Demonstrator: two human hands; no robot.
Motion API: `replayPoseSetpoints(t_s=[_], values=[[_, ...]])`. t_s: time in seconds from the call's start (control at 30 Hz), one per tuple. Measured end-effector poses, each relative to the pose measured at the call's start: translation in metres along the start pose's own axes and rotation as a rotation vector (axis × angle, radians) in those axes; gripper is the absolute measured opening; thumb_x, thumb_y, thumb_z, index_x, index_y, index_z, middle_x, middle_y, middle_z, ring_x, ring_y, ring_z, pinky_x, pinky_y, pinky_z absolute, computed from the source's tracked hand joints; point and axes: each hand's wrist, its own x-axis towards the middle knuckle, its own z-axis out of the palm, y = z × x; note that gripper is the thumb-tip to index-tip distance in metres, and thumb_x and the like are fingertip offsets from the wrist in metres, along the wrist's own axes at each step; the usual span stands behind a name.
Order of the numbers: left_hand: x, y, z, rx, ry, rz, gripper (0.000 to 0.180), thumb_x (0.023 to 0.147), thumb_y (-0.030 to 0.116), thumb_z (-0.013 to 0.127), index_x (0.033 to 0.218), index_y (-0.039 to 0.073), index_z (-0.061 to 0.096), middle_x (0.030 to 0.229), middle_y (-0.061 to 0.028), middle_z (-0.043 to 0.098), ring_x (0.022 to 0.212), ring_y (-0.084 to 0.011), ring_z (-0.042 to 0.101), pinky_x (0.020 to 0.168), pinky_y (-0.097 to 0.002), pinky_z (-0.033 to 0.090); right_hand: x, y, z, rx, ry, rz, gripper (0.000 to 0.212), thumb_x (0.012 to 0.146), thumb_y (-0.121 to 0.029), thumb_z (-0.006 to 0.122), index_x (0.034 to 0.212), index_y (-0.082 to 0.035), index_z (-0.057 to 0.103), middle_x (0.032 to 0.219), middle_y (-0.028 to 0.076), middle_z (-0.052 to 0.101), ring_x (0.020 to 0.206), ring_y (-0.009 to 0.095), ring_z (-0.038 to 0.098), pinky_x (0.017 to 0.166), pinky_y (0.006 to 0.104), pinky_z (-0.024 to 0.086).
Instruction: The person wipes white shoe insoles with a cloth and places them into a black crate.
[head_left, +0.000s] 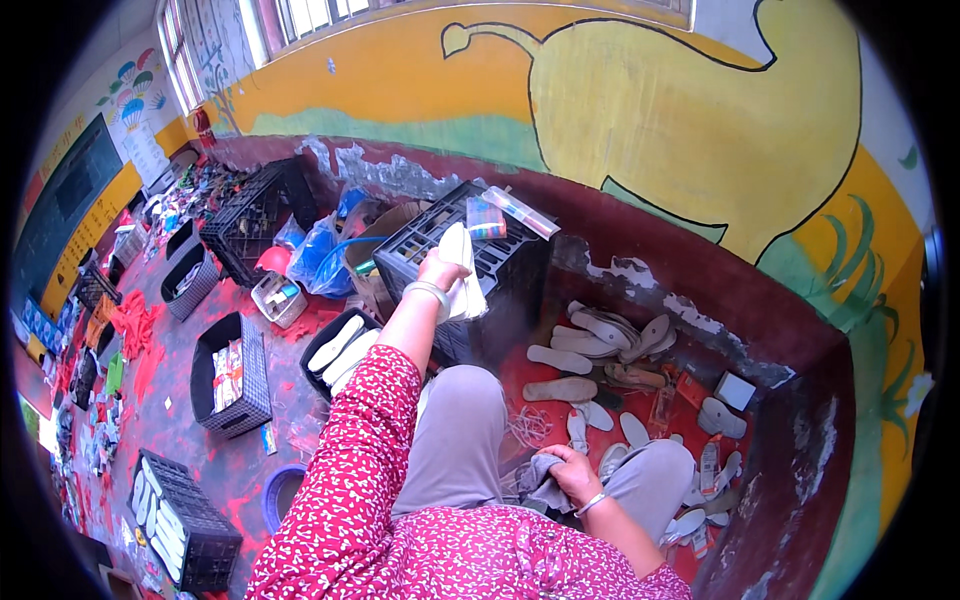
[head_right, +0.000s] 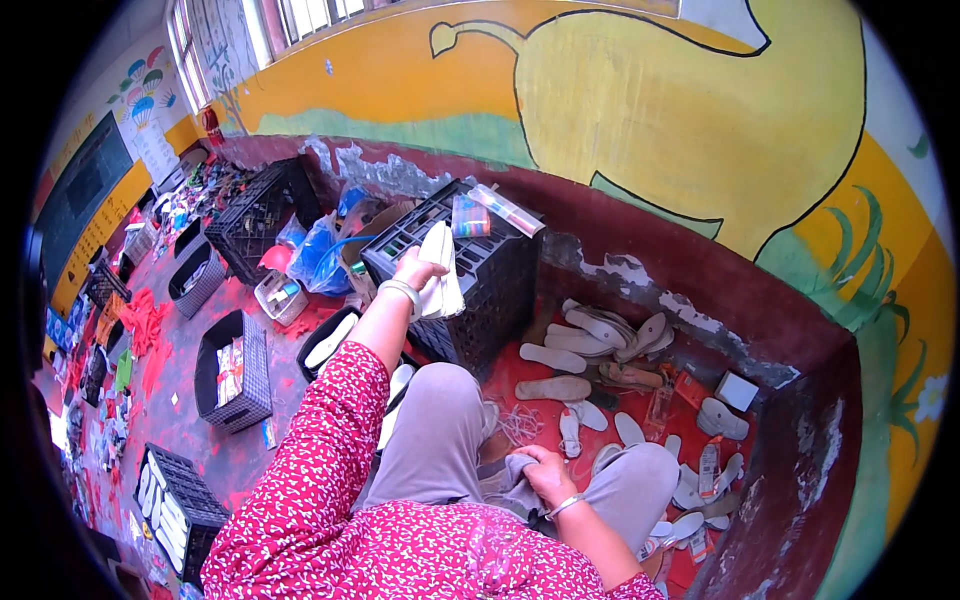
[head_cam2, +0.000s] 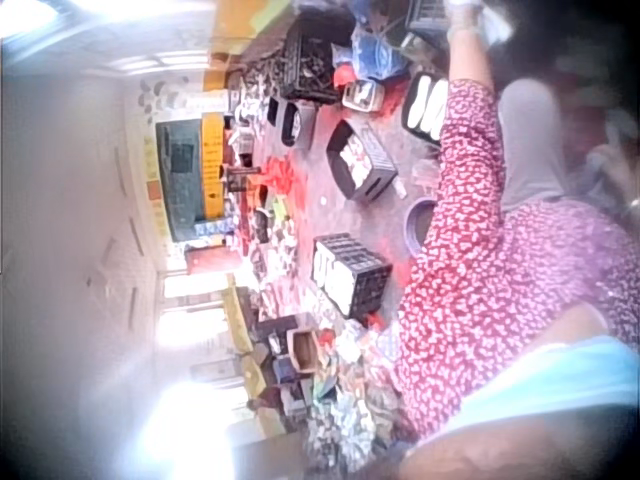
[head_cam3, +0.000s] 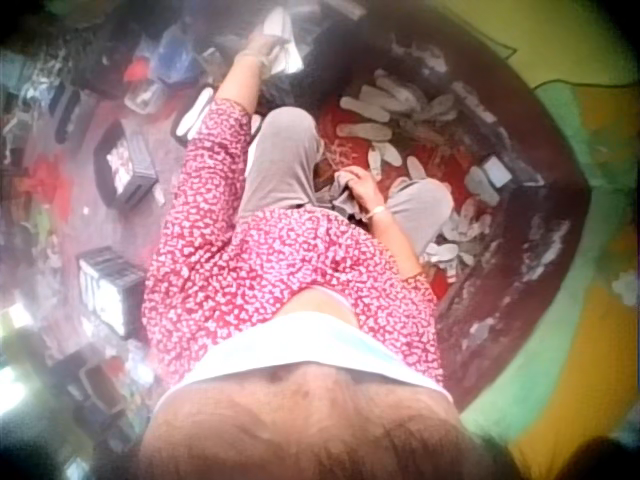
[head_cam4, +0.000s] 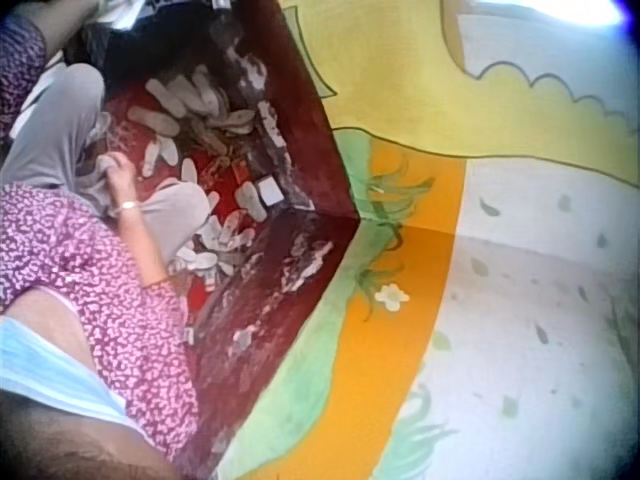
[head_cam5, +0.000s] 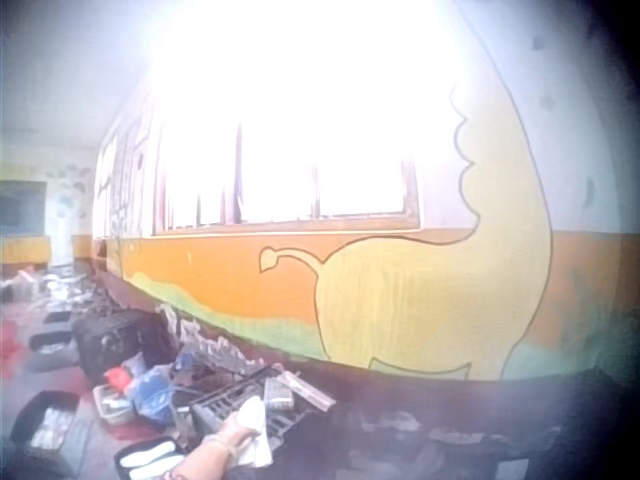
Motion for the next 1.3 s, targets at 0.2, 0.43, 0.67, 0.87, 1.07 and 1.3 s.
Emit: replayPoseSetpoints(t_s=[0.2,0.43,0.67,0.87,1.07,1.3], values=[[0.031,-0.04,0.0,-0.45,-0.097,-0.023,0.088,0.064,-0.002,0.066,0.138,-0.002,0.017,0.123,-0.0245,0.045,0.101,-0.0339,0.056,0.078,-0.0449,0.048,-0.001,-0.002,0.004,-0.021,0.001,0.006,0.026,0.075,0.004,0.048,0.097,0.001,0.061,0.089,0.003,0.061,0.078,0.011,0.056,0.071,0.0213,0.044],[0.004,-0.035,-0.038,-0.962,-0.262,-0.081,0.087,0.069,-0.002,0.065,0.139,0.002,0.014,0.107,-0.015,0.051,0.093,-0.0225,0.056,0.085,-0.0351,0.045,-0.002,-0.006,0.003,-0.032,0.007,0.002,0.025,0.076,0.004,0.049,0.096,0.001,0.062,0.087,0.003,0.061,0.075,0.011,0.056,0.068,0.0211,0.044],[-0.047,-0.032,-0.074,-1.459,-0.547,0.084,0.067,0.072,-0.001,0.051,0.135,0.008,0.029,0.121,-0.0215,0.045,0.111,-0.0322,0.049,0.094,-0.0538,0.038,0.001,-0.006,-0.001,0.077,0.071,-0.033,0.022,0.078,0.002,0.049,0.095,0.0,0.062,0.087,0.003,0.062,0.074,0.011,0.057,0.066,0.0226,0.046],[-0.121,-0.016,-0.071,-1.406,-0.704,0.121,0.053,0.086,0.019,0.052,0.13,-0.001,0.03,0.125,-0.0243,0.042,0.116,-0.0368,0.045,0.091,-0.0475,0.045,0.004,-0.014,-0.011,0.268,0.183,-0.165,0.02,0.084,-0.006,0.05,0.103,-0.002,0.058,0.085,0.004,0.061,0.073,0.011,0.059,0.065,0.0237,0.048],[-0.185,-0.014,-0.035,-1.314,-0.775,-0.039,0.048,0.082,0.009,0.058,0.126,-0.002,0.039,0.117,-0.0218,0.051,0.106,-0.033,0.054,0.09,-0.0442,0.047,0.0,-0.02,-0.036,0.685,0.253,-0.356,0.032,0.09,-0.032,0.05,0.104,-0.004,0.056,0.095,0.007,0.06,0.084,0.018,0.059,0.075,0.0304,0.05],[-0.208,-0.022,-0.001,-1.108,-0.85,-0.21,0.037,0.081,0.006,0.057,0.117,0.0,0.047,0.101,-0.0128,0.061,0.086,-0.021,0.063,0.078,-0.0318,0.052,-0.013,-0.037,-0.049,0.926,0.21,-0.309,0.028,0.09,-0.015,0.044,0.112,-0.001,0.052,0.107,0.012,0.059,0.097,0.026,0.058,0.086,0.0383,0.048]])
